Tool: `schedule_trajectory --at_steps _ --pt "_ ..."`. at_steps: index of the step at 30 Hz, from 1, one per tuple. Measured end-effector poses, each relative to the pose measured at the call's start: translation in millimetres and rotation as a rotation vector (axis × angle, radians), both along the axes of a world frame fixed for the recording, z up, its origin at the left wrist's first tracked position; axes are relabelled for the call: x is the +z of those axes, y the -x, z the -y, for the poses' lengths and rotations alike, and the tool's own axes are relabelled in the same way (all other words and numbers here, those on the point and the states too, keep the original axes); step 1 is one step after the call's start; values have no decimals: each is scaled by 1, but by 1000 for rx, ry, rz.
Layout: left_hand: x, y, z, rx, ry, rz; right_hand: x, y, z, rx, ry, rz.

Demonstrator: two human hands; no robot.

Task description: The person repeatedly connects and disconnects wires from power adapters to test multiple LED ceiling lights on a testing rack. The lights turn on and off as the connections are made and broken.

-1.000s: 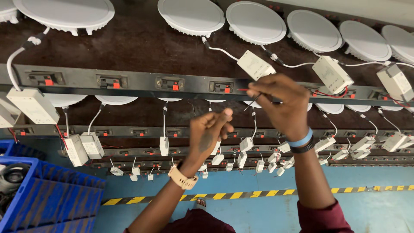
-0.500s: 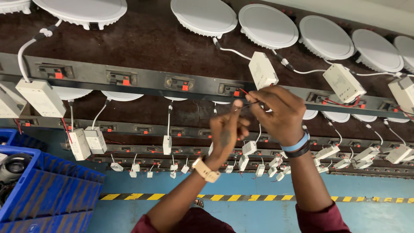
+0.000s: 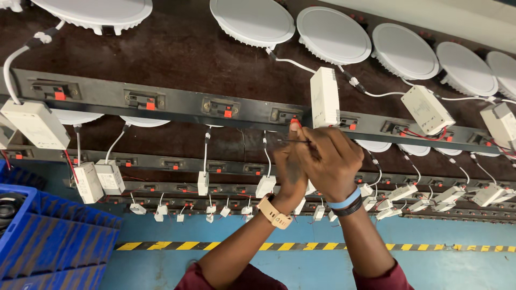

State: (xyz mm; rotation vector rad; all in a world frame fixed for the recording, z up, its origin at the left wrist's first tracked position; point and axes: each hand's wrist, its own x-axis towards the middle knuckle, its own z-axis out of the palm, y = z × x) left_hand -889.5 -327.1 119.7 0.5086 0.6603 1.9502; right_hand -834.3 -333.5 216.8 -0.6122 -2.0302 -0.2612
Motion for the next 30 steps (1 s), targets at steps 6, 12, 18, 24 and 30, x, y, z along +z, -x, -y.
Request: schedule_trajectory --at_steps 6,12,18,24,30 --pt "-21 -16 -9 349 -94 -681 1 8 1 -25 -73 -15" --pt "-19 -11 -5 205 -28 -660 6 13 3 -1 -48 -76" --pt "-4 -7 -1 250 -111 -601 8 11 5 26 -26 -77" --pt "-3 -9 1 163 19 -530 9 12 5 17 -34 -75" --pt "-1 -8 4 83 -9 -382 10 11 5 25 -44 -55"
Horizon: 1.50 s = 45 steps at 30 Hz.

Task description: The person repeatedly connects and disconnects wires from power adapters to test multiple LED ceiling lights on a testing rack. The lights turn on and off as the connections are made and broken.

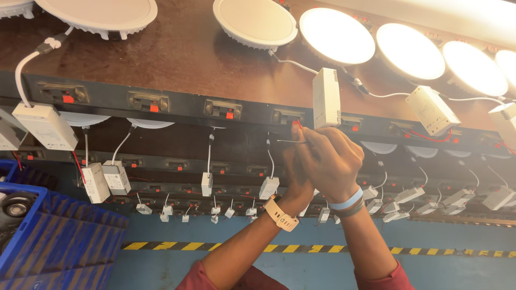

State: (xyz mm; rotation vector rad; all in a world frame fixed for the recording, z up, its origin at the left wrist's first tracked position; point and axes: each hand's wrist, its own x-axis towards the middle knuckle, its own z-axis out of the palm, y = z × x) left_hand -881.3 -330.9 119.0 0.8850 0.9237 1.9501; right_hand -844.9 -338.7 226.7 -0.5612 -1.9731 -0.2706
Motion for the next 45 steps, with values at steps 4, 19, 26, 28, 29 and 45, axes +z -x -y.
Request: schedule_trajectory --at_steps 4,19,26,28,29,45 --pt "5 4 10 -7 -125 -74 0 -1 0 -5 4 1" --pt "35 23 23 -123 201 233 29 -16 18 86 237 -32" --pt "39 33 21 -52 178 148 25 -9 11 44 206 -79" --pt "36 33 19 -19 171 128 24 -5 9 -11 112 -20" --pt "35 32 18 12 179 115 23 -4 8 -34 83 -21" --pt "38 28 23 45 -19 -54 31 0 13 -87 -11 48"
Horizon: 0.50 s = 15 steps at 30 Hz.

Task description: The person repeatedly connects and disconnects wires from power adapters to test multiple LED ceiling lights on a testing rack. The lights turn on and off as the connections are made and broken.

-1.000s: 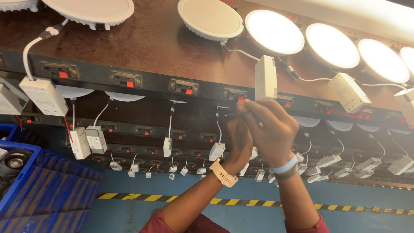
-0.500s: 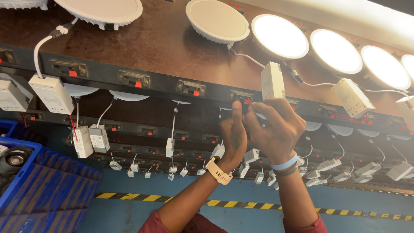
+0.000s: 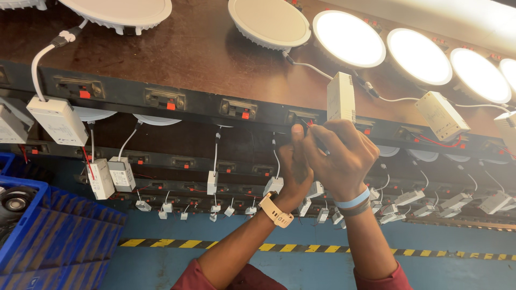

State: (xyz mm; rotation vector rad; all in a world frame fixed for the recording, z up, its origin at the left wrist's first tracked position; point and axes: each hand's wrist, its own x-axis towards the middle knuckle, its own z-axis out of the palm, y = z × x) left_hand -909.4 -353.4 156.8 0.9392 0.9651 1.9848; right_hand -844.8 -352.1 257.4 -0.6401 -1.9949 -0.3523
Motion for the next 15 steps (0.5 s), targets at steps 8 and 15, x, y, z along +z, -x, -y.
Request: schedule_trajectory --at_steps 8,15 --pt "3 -3 0 -2 98 80 3 -2 -1 -15 -12 5" --pt "12 -3 2 -74 190 189 5 -7 0 -35 -21 13"
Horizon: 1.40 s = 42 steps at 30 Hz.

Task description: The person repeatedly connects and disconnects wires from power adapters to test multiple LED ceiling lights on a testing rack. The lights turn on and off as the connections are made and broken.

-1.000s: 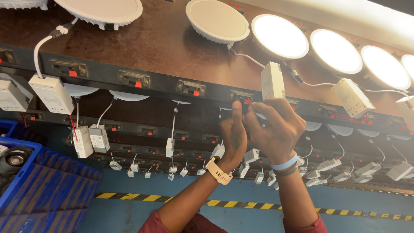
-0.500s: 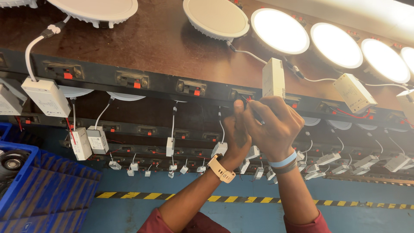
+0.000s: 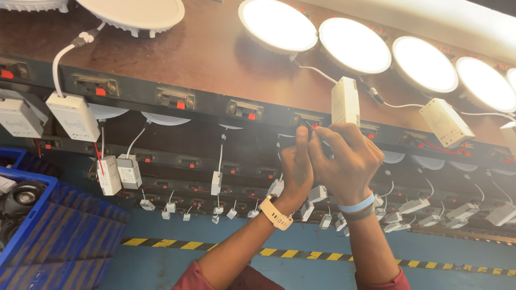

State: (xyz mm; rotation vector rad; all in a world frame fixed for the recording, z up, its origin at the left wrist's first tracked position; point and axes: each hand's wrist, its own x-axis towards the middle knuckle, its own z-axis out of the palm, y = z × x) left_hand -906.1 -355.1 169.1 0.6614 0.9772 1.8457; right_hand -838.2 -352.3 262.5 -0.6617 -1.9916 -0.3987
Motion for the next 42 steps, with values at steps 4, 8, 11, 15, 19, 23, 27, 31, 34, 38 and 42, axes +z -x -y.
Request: schedule_trajectory --at_steps 4,8,11,15,19,23,27,31,34,38,42 --pt "9 -5 7 22 -69 -46 22 1 13 -4 -10 13" --pt "-6 6 11 -3 -6 7 21 2 29 -43 131 52" --pt "-23 67 24 143 -253 97 7 41 25 99 218 38" --pt "-45 192 85 881 -466 -199 39 105 4 309 91 246" --pt "-59 313 131 1199 105 -765 75 234 -40 372 -37 594" --pt "-65 367 122 994 121 -1110 45 366 -81 222 127 825" --pt "-49 361 149 466 254 -652 13 402 -115 193 -220 945" --pt "-15 339 187 355 76 -586 9 360 -137 111 -262 988" --pt "8 328 194 237 -40 -468 8 322 -153 50 -337 924" --pt "28 318 184 11 -25 -321 1 285 -176 -100 -263 980" --pt "40 303 170 -59 -53 -252 3 270 -177 -190 -220 981"
